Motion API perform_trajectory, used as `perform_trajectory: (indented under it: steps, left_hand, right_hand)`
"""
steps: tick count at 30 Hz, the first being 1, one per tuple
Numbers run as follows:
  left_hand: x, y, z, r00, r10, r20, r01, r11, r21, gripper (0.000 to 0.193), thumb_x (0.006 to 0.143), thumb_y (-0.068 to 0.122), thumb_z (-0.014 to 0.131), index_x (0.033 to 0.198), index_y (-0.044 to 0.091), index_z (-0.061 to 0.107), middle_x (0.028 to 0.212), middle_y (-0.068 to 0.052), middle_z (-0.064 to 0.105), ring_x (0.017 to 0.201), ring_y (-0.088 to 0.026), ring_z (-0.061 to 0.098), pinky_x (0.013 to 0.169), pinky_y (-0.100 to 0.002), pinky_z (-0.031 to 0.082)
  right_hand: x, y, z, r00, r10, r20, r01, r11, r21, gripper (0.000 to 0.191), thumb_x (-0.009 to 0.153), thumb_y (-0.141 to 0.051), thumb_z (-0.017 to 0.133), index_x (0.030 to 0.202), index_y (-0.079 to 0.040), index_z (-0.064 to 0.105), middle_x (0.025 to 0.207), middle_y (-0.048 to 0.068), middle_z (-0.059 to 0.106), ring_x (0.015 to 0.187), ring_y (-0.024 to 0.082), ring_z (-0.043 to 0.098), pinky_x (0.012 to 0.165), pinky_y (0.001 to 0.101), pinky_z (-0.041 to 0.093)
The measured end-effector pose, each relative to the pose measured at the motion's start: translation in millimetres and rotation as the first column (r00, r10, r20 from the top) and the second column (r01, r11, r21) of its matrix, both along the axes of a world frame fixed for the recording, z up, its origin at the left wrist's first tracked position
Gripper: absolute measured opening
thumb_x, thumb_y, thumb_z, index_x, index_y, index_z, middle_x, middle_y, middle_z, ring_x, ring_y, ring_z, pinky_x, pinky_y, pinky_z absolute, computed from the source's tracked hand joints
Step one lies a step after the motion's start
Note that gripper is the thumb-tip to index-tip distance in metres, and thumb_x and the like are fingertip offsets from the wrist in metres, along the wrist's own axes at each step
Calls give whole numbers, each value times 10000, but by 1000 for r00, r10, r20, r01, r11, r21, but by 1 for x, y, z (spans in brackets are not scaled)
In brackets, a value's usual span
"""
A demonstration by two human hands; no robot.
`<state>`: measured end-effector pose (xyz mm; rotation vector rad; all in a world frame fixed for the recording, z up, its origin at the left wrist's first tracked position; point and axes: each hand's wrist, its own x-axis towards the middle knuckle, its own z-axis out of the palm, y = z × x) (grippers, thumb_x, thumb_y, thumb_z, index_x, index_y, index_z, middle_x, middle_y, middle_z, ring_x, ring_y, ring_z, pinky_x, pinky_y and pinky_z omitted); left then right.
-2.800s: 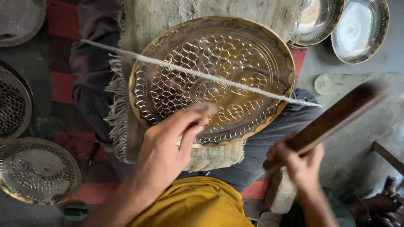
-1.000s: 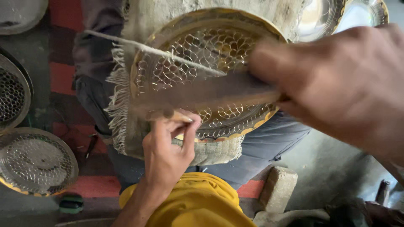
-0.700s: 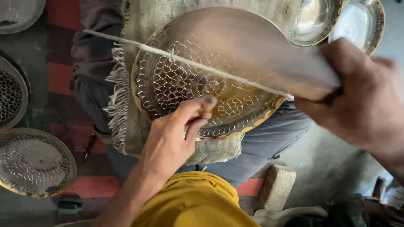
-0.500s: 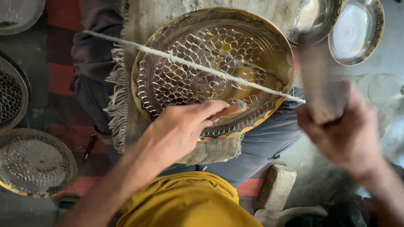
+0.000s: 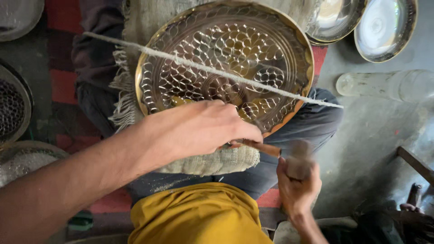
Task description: The person uses a hammer and a small metal punch to create a decorative pattern on a brass plate. They repeatedly strike the punch against the plate surface to form a textured design.
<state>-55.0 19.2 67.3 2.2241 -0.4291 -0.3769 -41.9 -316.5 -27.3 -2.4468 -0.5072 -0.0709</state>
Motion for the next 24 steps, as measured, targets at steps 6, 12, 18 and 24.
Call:
perform_trajectory:
  steps: [6, 12, 18, 24]
  left_hand:
    - [-9, -12, 6, 994, -46, -99, 61, 985, 163, 367, 917, -12, 630, 1227, 182, 668, 822, -112, 732, 742, -225, 735, 632, -376, 603]
    - [-49, -41, -4, 566, 802, 190, -682, 585, -440, 400, 935, -100, 640, 1298, 54, 575, 1155, -186, 729, 1000, -225, 755, 845, -322, 639]
    - [-68, -63, -16, 337, 939, -67, -818, 257, -514, 378, 1020, -112, 625, 1351, 17, 497, 1097, -107, 722, 1060, -183, 780, 902, -285, 664]
    - [-74, -70, -27, 366, 929, -60, -818, 290, -498, 426, 1004, -97, 641, 1387, 29, 504, 1077, -105, 738, 1037, -180, 783, 888, -288, 659]
  right_hand:
    - [3, 9, 5, 965, 29, -262, -14, 998, 60, 245, 839, -82, 761, 977, 39, 598, 754, 65, 641, 655, 157, 600, 608, 307, 517]
    - [69, 26, 40, 738, 102, -667, 116, 955, 274, 151, 839, -84, 723, 868, 20, 617, 719, 116, 698, 611, 199, 688, 581, 352, 578]
    - [153, 78, 108, 629, 658, -415, -490, 750, 445, 157, 947, -111, 706, 1041, -9, 634, 850, 119, 757, 683, 190, 805, 662, 355, 636]
    - [179, 132, 170, 679, 724, -119, -710, 607, -357, 501, 731, -76, 850, 1154, 64, 620, 911, 204, 731, 740, 246, 733, 652, 360, 606]
